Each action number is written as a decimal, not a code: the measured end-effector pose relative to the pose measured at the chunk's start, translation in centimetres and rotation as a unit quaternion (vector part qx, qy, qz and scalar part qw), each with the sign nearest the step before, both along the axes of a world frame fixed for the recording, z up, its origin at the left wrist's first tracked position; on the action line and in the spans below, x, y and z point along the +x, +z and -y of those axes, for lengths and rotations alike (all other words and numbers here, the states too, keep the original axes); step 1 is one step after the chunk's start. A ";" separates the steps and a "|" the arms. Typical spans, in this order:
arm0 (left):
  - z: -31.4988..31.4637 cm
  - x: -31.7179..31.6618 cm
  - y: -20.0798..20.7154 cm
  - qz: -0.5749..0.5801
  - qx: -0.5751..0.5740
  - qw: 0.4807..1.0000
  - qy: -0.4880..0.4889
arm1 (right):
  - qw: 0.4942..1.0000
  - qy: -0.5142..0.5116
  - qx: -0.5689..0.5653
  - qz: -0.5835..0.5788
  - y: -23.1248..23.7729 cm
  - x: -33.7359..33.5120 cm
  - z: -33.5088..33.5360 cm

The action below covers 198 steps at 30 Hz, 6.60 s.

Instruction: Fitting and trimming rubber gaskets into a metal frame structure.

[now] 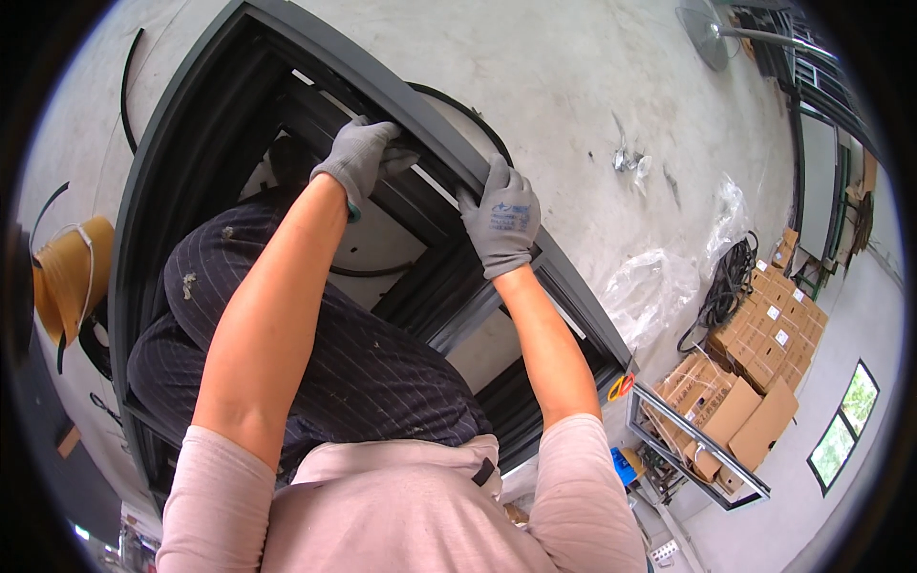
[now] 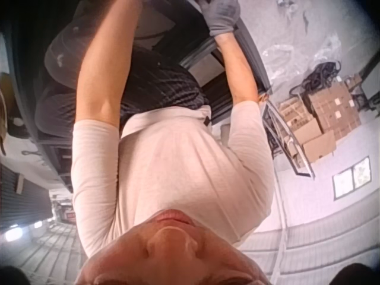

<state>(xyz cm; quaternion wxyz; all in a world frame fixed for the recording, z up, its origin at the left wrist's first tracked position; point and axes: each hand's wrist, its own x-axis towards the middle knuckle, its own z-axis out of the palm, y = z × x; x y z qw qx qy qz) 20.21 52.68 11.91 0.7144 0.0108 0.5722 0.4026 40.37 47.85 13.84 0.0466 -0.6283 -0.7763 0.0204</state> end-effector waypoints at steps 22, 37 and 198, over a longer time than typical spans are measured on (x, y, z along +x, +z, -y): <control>-0.3 -2.2 -1.2 0.077 0.024 0.991 -0.103 | 0.999 0.013 -0.032 -0.011 0.4 -3.0 -2.4; -2.2 -3.2 -1.0 -0.029 0.016 0.998 -0.061 | 1.000 0.001 -0.021 -0.008 0.5 -7.4 -4.9; 36.6 -25.5 9.8 -0.591 0.053 0.718 0.365 | 0.691 0.566 -0.231 0.386 1.1 4.7 -1.9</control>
